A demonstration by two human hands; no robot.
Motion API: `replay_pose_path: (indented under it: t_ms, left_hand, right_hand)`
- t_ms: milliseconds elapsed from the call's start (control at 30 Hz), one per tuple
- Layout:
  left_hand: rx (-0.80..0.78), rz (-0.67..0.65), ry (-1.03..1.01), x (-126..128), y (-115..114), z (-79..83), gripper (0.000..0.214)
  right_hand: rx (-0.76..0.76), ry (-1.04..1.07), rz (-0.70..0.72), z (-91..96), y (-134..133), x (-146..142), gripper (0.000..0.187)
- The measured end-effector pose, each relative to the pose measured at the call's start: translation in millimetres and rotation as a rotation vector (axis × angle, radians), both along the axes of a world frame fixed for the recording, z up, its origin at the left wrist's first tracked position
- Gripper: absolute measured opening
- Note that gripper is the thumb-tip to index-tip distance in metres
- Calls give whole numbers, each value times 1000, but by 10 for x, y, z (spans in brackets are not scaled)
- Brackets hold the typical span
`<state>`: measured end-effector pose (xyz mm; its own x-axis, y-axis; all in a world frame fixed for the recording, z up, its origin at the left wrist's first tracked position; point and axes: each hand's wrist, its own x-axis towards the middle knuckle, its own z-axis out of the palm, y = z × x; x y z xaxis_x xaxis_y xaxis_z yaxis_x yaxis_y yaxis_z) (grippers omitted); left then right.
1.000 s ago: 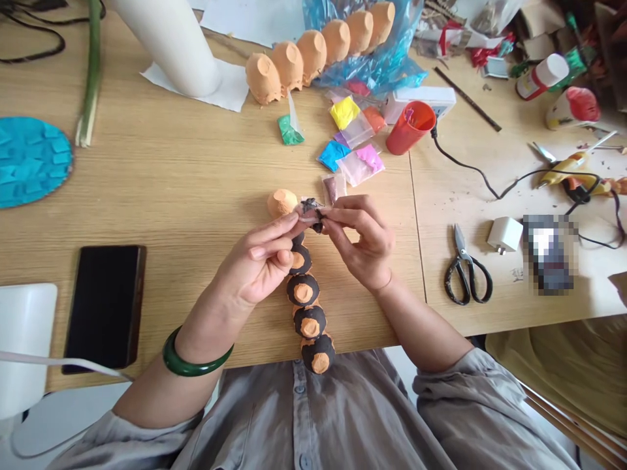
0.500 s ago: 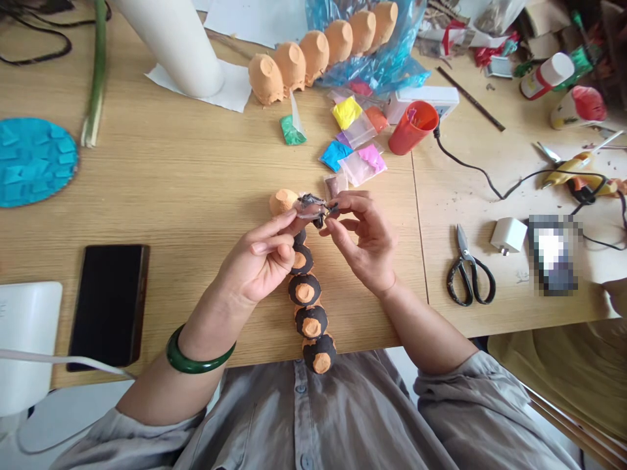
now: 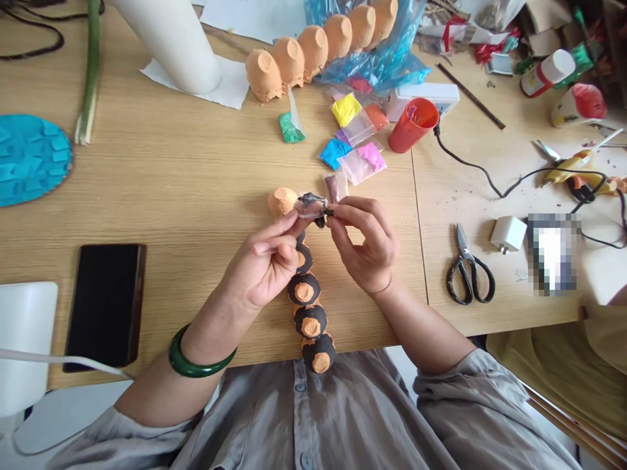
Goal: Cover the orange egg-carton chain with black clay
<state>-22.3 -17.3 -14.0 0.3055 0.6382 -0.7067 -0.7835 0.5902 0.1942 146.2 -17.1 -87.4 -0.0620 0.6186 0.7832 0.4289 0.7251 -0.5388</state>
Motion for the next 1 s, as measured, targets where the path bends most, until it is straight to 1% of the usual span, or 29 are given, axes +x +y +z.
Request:
replay_pose_path:
  t_ms: [100,167,300,400,467,600,667,733,800,900,933,1000]
  left_hand:
    - [11,-18,42,-3,-9,-15,46]
    - [20,-41,99,-8,-7,-12,47]
    - [71,-94,175,-13,12,4,50]
    - [59,-84,166,0,17,21,53]
    - [26,-65,149,14,13,32,53]
    - [-20,-38,145,21,1,37,50]
    - [-12,-29,143,13,-2,29,48]
    - [11,-32,133,7,-4,20,48]
    - [23,-49,143,11,-8,14,47]
    - [25,-71,222,36,-16,19,46]
    - [34,-73,252,46,-20,25,45]
    - [67,-71,298,66,-30,36,40]
  right_hand:
    - [-37,39,42,8,-15,-10,22]
    - [-88,92,58,11,-23,-8,19]
    - [-202,188,37,24,-39,12,12]
    - [-232,191,21,29,-41,23,13]
    - [-203,172,25,28,-32,27,16]
    - [-89,67,73,13,-6,38,19]
    - [-106,74,51,-2,-3,47,19]
    - [-163,108,2,-18,-4,56,18]
    - [-198,84,-15,-33,-1,62,18]
    - [-143,-5,15,-37,18,65,17]
    - [-108,-5,8,-32,25,67,17]
    - [-74,25,-52,-17,35,72,20]
